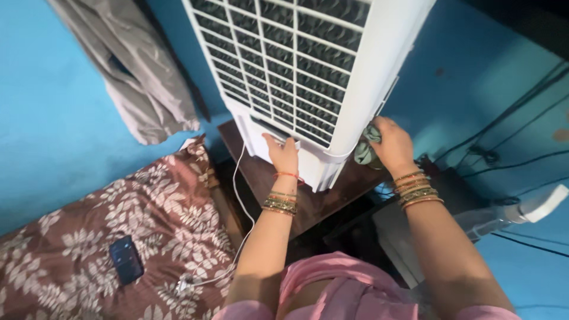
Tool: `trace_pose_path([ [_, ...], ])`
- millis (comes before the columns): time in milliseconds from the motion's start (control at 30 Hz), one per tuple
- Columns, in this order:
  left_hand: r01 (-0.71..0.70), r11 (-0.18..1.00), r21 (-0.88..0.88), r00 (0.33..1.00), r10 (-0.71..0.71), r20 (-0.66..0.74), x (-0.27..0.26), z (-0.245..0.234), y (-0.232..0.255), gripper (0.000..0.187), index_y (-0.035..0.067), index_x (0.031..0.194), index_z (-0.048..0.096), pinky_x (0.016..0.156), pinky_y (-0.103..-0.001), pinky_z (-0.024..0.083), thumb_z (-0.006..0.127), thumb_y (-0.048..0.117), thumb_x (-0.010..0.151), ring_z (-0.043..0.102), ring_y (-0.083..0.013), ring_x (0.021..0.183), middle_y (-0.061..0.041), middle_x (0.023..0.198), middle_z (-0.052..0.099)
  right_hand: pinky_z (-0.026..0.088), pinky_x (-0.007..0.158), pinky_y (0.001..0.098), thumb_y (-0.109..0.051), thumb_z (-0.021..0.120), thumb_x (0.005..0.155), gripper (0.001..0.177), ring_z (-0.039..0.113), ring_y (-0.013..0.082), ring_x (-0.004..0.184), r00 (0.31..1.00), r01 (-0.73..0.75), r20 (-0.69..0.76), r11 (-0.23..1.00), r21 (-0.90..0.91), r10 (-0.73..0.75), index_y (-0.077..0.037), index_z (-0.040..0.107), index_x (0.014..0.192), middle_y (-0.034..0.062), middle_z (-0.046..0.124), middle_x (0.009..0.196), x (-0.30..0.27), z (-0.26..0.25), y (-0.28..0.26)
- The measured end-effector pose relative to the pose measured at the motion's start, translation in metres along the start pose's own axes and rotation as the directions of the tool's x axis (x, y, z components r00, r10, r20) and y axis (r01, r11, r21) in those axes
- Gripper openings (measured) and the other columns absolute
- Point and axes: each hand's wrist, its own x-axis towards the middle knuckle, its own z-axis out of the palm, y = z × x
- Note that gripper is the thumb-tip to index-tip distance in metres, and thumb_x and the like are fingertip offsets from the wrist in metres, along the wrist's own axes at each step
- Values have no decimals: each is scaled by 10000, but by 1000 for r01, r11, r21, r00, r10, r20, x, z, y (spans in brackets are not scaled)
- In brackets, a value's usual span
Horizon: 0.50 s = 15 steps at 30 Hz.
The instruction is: The person cleans an air cooler, wiping its front panels, vents, and sides with a cloth and handling a spray bottle.
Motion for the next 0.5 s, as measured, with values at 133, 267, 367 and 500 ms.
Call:
trace_pose_path([
  [133, -11, 995, -99, 1000, 14, 28, 26, -9, -6, 906, -3, 1622, 173, 569, -298, 590, 643, 41, 849, 571, -123, 707, -78, 1001, 572, 537, 812, 470, -163, 808, 806, 352, 666, 390, 998, 996, 59, -64, 997, 44, -56, -59, 663, 1109, 158, 698, 1101, -5, -6, -31],
  [267, 89, 995, -52, 993, -85, 77, 56, -32, -1, 896, 34, 1617, 226, 541, -302, 587, 638, 36, 821, 609, -151, 692, -97, 942, 624, 533, 761, 477, -248, 821, 822, 337, 672, 391, 924, 998, 14, -62, 997, 71, -9, -61, 665, 1055, 155, 693, 1012, -9, 0, -61],
  [367, 115, 992, -50, 981, -106, 162, 87, -54, 3, 872, 34, 1608, 247, 575, -345, 622, 623, 17, 822, 654, -163, 743, -108, 971, 637, 532, 739, 478, -292, 825, 807, 381, 671, 399, 893, 996, 34, -89, 997, 75, -28, -52, 657, 1051, 163, 685, 994, -8, 9, -84],
  [500, 204, 978, -39, 943, -186, 276, 134, -79, 21, 839, 87, 1601, 245, 646, -407, 657, 571, -21, 836, 688, -190, 771, -96, 970, 628, 529, 709, 479, -306, 805, 830, 382, 675, 398, 861, 998, 33, -53, 991, 133, -26, -60, 653, 1079, 158, 684, 978, -5, 19, -115],
])
